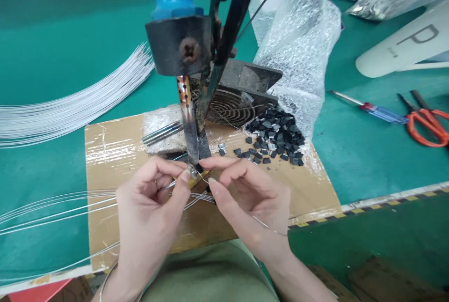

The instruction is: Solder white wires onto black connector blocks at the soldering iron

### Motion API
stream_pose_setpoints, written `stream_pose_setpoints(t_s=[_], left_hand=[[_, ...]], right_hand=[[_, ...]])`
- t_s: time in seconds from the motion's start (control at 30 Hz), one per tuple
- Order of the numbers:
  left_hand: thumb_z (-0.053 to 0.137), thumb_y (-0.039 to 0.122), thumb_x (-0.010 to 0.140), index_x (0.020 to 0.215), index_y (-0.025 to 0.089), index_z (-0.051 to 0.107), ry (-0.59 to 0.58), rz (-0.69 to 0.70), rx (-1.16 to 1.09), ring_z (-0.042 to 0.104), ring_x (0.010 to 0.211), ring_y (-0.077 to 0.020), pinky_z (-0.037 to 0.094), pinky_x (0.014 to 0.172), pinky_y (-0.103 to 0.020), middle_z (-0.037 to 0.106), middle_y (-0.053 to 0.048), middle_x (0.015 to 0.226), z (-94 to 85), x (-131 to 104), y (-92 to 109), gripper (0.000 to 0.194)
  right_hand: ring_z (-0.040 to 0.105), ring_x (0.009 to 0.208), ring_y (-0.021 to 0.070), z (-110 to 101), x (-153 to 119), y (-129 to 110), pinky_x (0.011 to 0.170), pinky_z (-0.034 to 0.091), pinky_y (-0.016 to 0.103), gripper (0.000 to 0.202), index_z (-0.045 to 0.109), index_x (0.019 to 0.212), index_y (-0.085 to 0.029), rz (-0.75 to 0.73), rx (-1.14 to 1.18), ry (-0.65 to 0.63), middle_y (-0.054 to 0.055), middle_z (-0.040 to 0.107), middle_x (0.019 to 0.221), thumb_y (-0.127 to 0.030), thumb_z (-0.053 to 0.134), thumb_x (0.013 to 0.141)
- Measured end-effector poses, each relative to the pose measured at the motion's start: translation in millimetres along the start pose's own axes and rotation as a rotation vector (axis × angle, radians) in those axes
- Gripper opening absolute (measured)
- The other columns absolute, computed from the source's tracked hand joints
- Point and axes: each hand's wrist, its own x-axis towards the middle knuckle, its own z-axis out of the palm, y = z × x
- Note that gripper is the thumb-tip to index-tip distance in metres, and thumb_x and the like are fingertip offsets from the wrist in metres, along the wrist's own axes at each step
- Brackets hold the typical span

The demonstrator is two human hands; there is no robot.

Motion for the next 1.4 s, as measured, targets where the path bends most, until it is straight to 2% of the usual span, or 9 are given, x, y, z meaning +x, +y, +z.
stream_pose_setpoints(t_s=[0.37, 0.43, 0.53, 0.63, 0.73, 0.83, 1.07, 1.4], left_hand=[[0.079, 0.017, 0.082, 0.074, 0.021, 0.071, -0.026, -0.038, 0.025, 0.07, 0.072, -0.0103, 0.055, 0.064, -0.014, 0.076, 0.002, 0.08, -0.7, -2, 1, 0.012], [0.078, 0.017, 0.083, 0.075, 0.02, 0.071, -0.056, -0.055, 0.041, 0.071, 0.073, -0.0112, 0.055, 0.065, -0.015, 0.076, 0.001, 0.081, -3.5, -4, 0, 0.011], [0.077, 0.02, 0.086, 0.077, 0.02, 0.071, -0.121, -0.064, 0.075, 0.07, 0.073, -0.0123, 0.055, 0.066, -0.017, 0.077, -0.001, 0.084, -10.6, -7, -6, 0.01], [0.075, 0.026, 0.089, 0.082, 0.021, 0.072, -0.206, -0.052, 0.156, 0.069, 0.073, -0.0139, 0.051, 0.061, -0.02, 0.077, -0.002, 0.085, -17.6, -13, -14, 0.008], [0.073, 0.028, 0.09, 0.085, 0.022, 0.073, -0.235, -0.058, 0.236, 0.064, 0.068, -0.0144, 0.045, 0.057, -0.023, 0.073, -0.001, 0.078, -21.2, -18, -18, 0.008], [0.069, 0.028, 0.092, 0.085, 0.021, 0.071, -0.258, -0.047, 0.263, 0.059, 0.064, -0.0136, 0.042, 0.055, -0.024, 0.07, -0.001, 0.074, -23.2, -21, -20, 0.01], [0.064, 0.027, 0.096, 0.089, 0.022, 0.069, -0.363, 0.061, 0.353, 0.063, 0.069, -0.0135, 0.042, 0.054, -0.023, 0.072, 0.001, 0.079, -29.1, -24, -24, 0.01], [0.064, 0.024, 0.096, 0.091, 0.023, 0.068, -0.388, 0.156, 0.384, 0.068, 0.076, -0.0144, 0.047, 0.059, -0.025, 0.075, 0.001, 0.085, -32.8, -30, -26, 0.007]], right_hand=[[0.075, 0.103, 0.0215, -2, -1, 3, 0.096, 0.059, 0.038, 0.018, 0.062, 0.079, -0.023, 0.023, -0.015, -0.014, 0.006, 0.08, 0.111, -0.019, 0.07, 0.094], [0.074, 0.103, 0.0198, -3, -2, 7, 0.095, 0.058, 0.036, 0.014, 0.062, 0.084, -0.024, 0.03, -0.039, 0.004, 0.004, 0.079, 0.11, -0.022, 0.069, 0.097], [0.07, 0.09, 0.0167, -6, -4, 11, 0.083, 0.055, 0.031, 0.004, 0.065, 0.1, -0.026, 0.044, -0.215, 0.053, 0.002, 0.074, 0.098, -0.027, 0.061, 0.103], [0.061, 0.079, 0.0166, -10, -5, 13, 0.075, 0.049, 0.032, 0.019, 0.067, 0.093, -0.024, -0.022, -0.426, -0.055, 0.001, 0.066, 0.082, -0.026, 0.054, 0.106], [0.053, 0.075, 0.0161, -12, -8, 12, 0.069, 0.044, 0.031, 0.021, 0.062, 0.081, -0.022, -0.102, -0.464, -0.162, 0.0, 0.06, 0.074, -0.021, 0.058, 0.102], [0.049, 0.071, 0.0145, -13, -12, 12, 0.066, 0.042, 0.03, 0.019, 0.06, 0.081, -0.021, -0.149, -0.456, -0.163, -0.002, 0.058, 0.072, -0.017, 0.062, 0.099], [0.051, 0.07, 0.0132, -15, -22, 16, 0.065, 0.042, 0.03, 0.015, 0.063, 0.083, -0.02, -0.226, -0.425, -0.131, -0.002, 0.062, 0.073, -0.012, 0.065, 0.096], [0.048, 0.067, 0.0107, -16, -32, 17, 0.061, 0.037, 0.027, 0.022, 0.064, 0.077, -0.02, -0.008, -0.297, -0.121, -0.005, 0.056, 0.068, -0.021, 0.067, 0.098]])
